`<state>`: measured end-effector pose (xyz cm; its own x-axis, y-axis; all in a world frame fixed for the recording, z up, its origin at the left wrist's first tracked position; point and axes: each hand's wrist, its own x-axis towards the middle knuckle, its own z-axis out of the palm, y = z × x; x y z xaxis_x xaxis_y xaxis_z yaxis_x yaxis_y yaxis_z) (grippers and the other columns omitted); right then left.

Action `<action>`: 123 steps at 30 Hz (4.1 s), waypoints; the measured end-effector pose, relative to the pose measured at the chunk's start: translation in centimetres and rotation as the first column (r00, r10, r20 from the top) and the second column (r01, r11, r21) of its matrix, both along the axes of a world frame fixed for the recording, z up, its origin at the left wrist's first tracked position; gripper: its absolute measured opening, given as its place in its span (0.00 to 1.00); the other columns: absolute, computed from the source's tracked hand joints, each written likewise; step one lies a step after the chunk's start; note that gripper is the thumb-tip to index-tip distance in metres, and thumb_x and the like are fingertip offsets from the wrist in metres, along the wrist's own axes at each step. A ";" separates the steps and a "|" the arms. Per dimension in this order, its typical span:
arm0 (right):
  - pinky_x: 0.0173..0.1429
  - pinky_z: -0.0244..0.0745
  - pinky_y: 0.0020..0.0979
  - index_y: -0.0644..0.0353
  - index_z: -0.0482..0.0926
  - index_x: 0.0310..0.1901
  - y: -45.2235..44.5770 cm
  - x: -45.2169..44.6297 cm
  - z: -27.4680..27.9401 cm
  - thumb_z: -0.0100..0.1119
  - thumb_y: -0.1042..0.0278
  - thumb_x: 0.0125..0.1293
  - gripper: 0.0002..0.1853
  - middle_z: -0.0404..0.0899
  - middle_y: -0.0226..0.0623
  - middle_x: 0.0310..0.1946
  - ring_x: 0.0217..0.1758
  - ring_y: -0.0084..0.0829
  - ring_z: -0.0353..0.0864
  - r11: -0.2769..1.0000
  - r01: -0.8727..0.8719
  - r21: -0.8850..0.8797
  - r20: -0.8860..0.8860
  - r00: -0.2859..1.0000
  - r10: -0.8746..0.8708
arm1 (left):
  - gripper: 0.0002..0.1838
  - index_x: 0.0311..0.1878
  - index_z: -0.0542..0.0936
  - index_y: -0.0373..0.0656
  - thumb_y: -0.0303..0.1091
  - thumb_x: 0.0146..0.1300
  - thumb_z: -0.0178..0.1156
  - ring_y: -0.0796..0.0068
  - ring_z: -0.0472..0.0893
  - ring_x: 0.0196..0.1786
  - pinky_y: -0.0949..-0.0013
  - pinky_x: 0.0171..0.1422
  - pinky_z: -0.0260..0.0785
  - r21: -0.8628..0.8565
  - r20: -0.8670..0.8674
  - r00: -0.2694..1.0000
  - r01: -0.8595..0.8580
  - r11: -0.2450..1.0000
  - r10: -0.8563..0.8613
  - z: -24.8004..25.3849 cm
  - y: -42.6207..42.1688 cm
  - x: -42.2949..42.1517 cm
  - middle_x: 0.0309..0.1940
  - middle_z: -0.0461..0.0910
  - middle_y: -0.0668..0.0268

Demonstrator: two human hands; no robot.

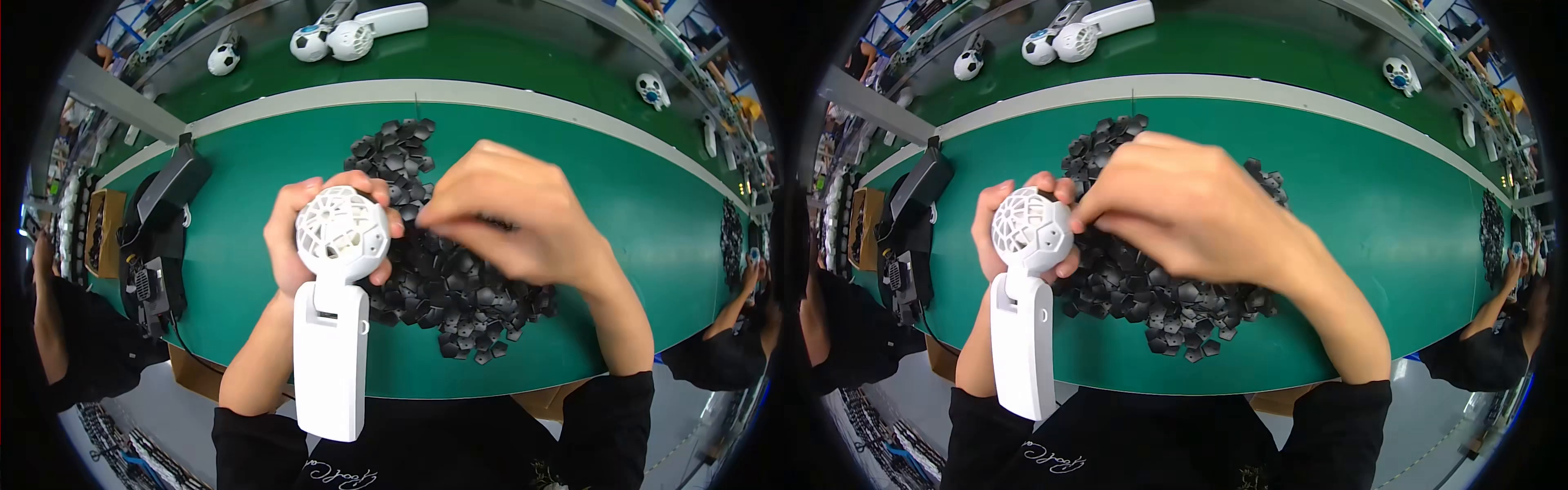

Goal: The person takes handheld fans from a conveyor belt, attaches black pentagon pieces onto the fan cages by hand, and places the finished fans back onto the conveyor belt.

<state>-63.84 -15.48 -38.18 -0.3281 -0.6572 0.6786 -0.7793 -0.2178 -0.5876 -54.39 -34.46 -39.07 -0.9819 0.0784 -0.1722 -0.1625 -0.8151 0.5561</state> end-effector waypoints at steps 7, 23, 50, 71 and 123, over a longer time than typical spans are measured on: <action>0.38 0.71 0.26 0.62 0.80 0.33 -2.2 2.9 0.0 0.64 0.82 0.49 0.09 0.78 0.35 0.30 0.33 0.29 0.77 0.998 -0.064 -0.015 0.257 0.964 0.066 | 0.24 0.42 0.76 0.40 0.51 0.61 0.42 0.63 0.78 0.27 0.63 0.22 0.73 0.145 0.144 0.984 0.084 0.986 -0.105 -0.1 0.4 0.5 0.32 0.78 0.57; 0.35 0.71 0.25 0.65 0.72 0.30 -2.1 2.9 1.9 0.63 0.80 0.51 0.08 0.75 0.34 0.23 0.28 0.25 0.75 0.969 -0.027 0.245 0.519 0.848 -0.107 | 0.24 0.43 0.76 0.38 0.51 0.60 0.44 0.67 0.78 0.24 0.65 0.19 0.72 0.002 0.249 0.968 0.030 1.000 -0.029 0.7 0.9 0.5 0.30 0.79 0.58; 0.40 0.72 0.24 0.61 0.68 0.59 -0.1 5.0 6.3 0.60 0.68 0.58 0.26 0.80 0.37 0.32 0.31 0.24 0.77 0.905 0.118 0.408 0.323 0.909 -0.264 | 0.44 0.72 0.54 0.49 0.23 0.50 0.60 0.60 0.72 0.49 0.64 0.56 0.64 -0.527 -0.545 0.835 -0.269 -0.806 0.077 12.2 -16.0 8.8 0.47 0.71 0.54; 0.57 0.68 0.41 0.54 0.75 0.50 25.5 -22.8 -6.8 0.58 0.58 0.56 0.19 0.72 0.47 0.50 0.55 0.45 0.71 -0.058 0.974 0.219 -0.303 0.011 -0.953 | 0.39 0.70 0.53 0.41 0.16 0.54 0.55 0.56 0.66 0.64 0.63 0.67 0.57 -0.761 -0.205 0.956 -0.019 -0.649 0.212 -2.0 -62.1 7.6 0.62 0.64 0.50; 0.39 0.71 0.33 0.65 0.78 0.38 -6.5 -1.9 -1.5 0.64 0.66 0.53 0.14 0.78 0.41 0.31 0.34 0.32 0.77 0.742 0.280 0.610 0.176 0.864 -0.471 | 0.55 0.61 0.59 0.37 0.79 0.44 0.49 0.68 0.78 0.18 0.70 0.20 0.75 -0.398 -0.099 0.956 0.217 0.891 -0.277 -0.7 -2.1 5.0 0.35 0.75 0.51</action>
